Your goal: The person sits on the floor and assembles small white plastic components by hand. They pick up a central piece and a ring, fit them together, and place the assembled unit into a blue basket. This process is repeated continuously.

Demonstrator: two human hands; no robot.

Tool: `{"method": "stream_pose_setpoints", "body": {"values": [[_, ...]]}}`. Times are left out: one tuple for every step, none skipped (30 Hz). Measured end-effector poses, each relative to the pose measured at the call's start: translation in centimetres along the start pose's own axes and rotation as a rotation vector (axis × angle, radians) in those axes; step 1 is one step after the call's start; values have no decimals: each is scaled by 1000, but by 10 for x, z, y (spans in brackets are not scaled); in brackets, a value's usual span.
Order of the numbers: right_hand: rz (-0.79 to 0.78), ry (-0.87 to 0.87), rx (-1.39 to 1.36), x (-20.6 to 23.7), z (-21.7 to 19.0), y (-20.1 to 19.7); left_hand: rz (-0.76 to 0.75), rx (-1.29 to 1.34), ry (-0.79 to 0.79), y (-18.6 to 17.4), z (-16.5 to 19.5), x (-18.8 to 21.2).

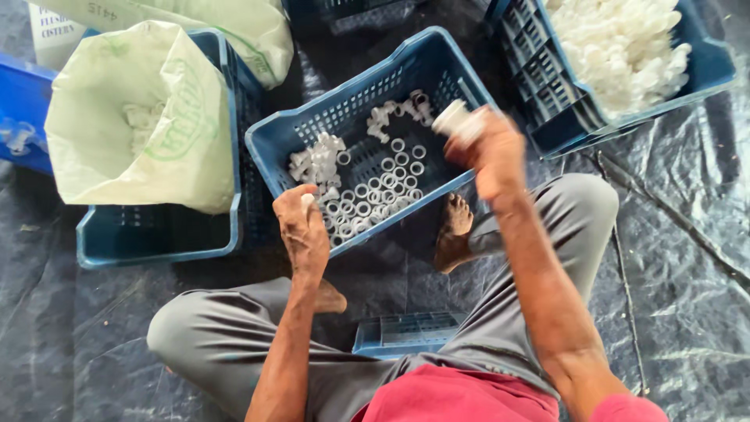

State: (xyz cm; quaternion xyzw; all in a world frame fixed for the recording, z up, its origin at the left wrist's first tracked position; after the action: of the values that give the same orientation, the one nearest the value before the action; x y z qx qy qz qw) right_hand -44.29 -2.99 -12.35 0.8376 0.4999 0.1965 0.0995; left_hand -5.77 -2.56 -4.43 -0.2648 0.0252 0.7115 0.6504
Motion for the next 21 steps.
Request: {"method": "stream_pose_setpoints", "body": {"values": [[-104,-38,-268,-11,-28,-11,-10,12,15,1,4,0],[-204,-73,-539,-14,-50,-18,-13,80,-97,3,-3,2],[-96,-84,-545,-18,-49,-33,-22,146,-204,7,-10,3],[13,-95,-553,-18,-48,-47,-33,210,-312,13,-17,6],[123,-106,-560,-16,-45,-59,-28,267,-349,17,-18,6],[41,-89,-491,-11,-39,-47,-24,323,-387,22,-20,8],[-43,-68,-422,-4,-28,-30,-18,376,-427,26,-22,10],[-1,45,-358,2,-5,-21,-14,371,-435,28,-24,11],[44,159,-295,10,16,-12,-14,365,-444,31,-26,12],[-22,205,-228,16,30,8,-13,355,-455,32,-29,14],[-93,256,-160,26,42,26,-54,410,-470,38,-32,17],[-132,239,-32,36,45,35,-89,460,-492,45,-36,20],[-184,231,95,46,50,46,-111,503,-519,47,-41,25],[-256,219,220,54,55,62,-128,474,-516,47,-43,27],[-312,196,312,62,58,75,-141,445,-508,47,-44,29],[-366,169,403,70,58,85,-155,441,-497,49,-44,30],[-418,131,492,76,59,95,-172,441,-480,50,-41,31],[-438,151,518,82,64,102,-161,399,-396,47,-32,30],[-452,170,548,86,68,106,-156,361,-314,45,-22,29],[-461,187,578,89,72,110,-157,325,-230,45,-11,28],[-501,209,577,94,77,116,-153,332,-201,45,-4,29]]}}
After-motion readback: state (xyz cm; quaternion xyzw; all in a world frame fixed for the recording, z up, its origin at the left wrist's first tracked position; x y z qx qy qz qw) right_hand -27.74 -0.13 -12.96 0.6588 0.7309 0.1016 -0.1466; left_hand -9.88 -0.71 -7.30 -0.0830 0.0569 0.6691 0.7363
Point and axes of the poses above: each hand's wrist, its own x-axis away from the middle knuckle, its own y-axis out of the palm, z = x × y, the point moved 10 cm from there along -x, towards the middle knuckle, and after that the axes turned 12 degrees about x, right-handed, at the moved point
